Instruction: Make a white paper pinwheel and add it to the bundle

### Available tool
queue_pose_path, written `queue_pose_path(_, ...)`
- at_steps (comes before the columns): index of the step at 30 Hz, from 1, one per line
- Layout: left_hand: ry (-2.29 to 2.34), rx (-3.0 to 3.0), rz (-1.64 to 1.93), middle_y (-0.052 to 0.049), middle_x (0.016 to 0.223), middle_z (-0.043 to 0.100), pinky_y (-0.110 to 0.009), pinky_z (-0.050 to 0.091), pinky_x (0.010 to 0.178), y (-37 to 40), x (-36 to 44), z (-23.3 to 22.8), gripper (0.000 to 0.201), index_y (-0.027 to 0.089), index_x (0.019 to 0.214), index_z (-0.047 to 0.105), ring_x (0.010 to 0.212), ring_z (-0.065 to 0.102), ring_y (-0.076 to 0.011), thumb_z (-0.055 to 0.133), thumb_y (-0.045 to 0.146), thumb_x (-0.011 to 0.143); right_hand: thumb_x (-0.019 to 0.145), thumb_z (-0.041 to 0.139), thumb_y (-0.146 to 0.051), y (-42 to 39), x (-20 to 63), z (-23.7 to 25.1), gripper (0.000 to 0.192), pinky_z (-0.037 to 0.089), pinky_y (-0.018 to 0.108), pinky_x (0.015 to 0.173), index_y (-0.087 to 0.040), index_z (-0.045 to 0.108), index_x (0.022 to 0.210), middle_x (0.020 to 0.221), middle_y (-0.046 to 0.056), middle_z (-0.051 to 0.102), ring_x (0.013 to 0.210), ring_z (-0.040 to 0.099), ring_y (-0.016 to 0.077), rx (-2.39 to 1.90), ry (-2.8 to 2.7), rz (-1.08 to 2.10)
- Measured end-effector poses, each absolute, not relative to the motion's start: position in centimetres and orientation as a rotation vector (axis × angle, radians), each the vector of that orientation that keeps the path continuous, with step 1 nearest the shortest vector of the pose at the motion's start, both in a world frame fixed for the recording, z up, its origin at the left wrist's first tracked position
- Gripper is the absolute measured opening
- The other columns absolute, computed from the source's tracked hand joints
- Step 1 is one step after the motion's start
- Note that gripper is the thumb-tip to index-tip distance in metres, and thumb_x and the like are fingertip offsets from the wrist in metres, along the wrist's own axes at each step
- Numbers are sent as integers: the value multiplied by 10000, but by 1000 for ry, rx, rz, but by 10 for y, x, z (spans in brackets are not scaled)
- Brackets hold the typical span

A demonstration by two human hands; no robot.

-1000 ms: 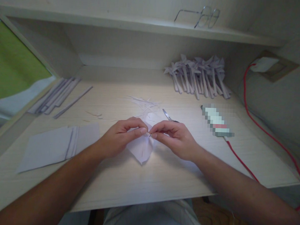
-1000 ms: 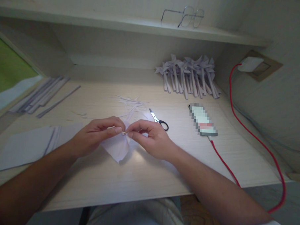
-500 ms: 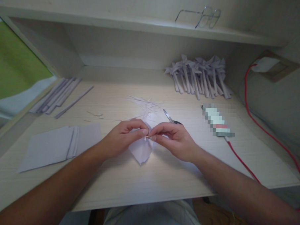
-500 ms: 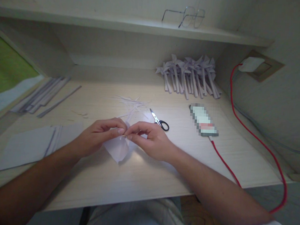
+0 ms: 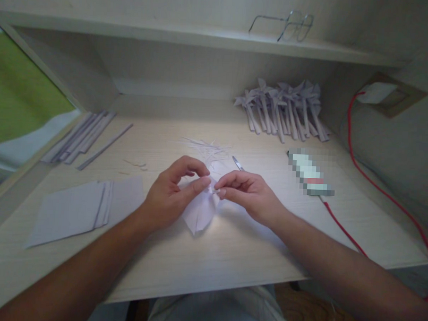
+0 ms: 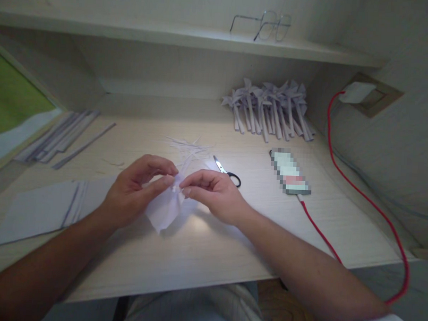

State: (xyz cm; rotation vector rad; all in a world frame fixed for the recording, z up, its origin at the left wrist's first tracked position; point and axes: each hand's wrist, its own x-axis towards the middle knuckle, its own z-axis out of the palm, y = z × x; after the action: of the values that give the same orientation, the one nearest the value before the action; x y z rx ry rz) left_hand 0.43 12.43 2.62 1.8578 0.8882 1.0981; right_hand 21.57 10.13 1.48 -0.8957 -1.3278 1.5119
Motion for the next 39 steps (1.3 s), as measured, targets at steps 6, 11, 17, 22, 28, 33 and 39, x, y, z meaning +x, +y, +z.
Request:
queue_pose_path(6, 784, 2008, 1128, -26, 1037, 657, -368, 473, 969, 121, 0, 35, 75, 234, 899, 674, 1035, 624, -196, 680, 160, 898, 779, 830, -224, 103, 217, 13, 119, 557, 279, 771, -201, 773, 880, 796, -5, 756, 752, 684, 123, -871, -1237, 1577)
queue_pose_path(11, 865, 2096, 1118, -41, 1023, 661, -373, 482, 951, 119, 1, 41, 88, 225, 851, 718, 1019, 636, -206, 701, 141, 866, 782, 832, -225, 101, 217, 15, 111, 555, 294, 779, -200, 766, 867, 818, -1, 755, 764, 683, 132, -875, -1269, 1558)
queue_pose_path(17, 845, 2233, 1081, -55, 1021, 673, -378, 503, 924, 121, 0, 40, 115, 213, 869, 733, 1004, 644, -209, 690, 111, 840, 862, 773, -224, 95, 217, 14, 178, 530, 289, 780, -208, 726, 1033, 910, 21, 725, 831, 663, 142, -886, -1441, 1369)
queue_pose_path(22, 835, 2380, 1076, -55, 1015, 687, -392, 508, 912, 123, -1, 37, 145, 209, 881, 729, 987, 648, -213, 692, 90, 808, 878, 761, -231, 93, 216, 12, 224, 511, 286, 741, -214, 682, 1086, 839, 3, 694, 768, 632, 137, -925, -1509, 1214)
queue_pose_path(28, 884, 2464, 1072, -61, 1025, 687, -420, 502, 915, 123, -1, 35, 128, 210, 866, 721, 1001, 638, -230, 705, 100, 803, 866, 771, -233, 94, 213, 12, 174, 489, 277, 690, -208, 687, 1016, 820, -4, 676, 744, 620, 133, -923, -1436, 1285)
queue_pose_path(33, 889, 2504, 1047, -61, 1053, 693, -438, 486, 935, 123, 0, 34, 117, 217, 884, 717, 1023, 632, -236, 716, 124, 813, 860, 771, -233, 93, 211, 11, 176, 498, 285, 714, -207, 683, 1010, 822, -3, 685, 758, 634, 137, -949, -1442, 1268)
queue_pose_path(39, 871, 2533, 1031, -66, 1040, 705, -443, 484, 922, 123, 3, 32, 121, 213, 902, 718, 1014, 630, -241, 703, 119, 827, 863, 759, -235, 91, 209, 10, 244, 512, 302, 739, -210, 650, 1080, 842, 8, 717, 781, 660, 150, -975, -1455, 1263)
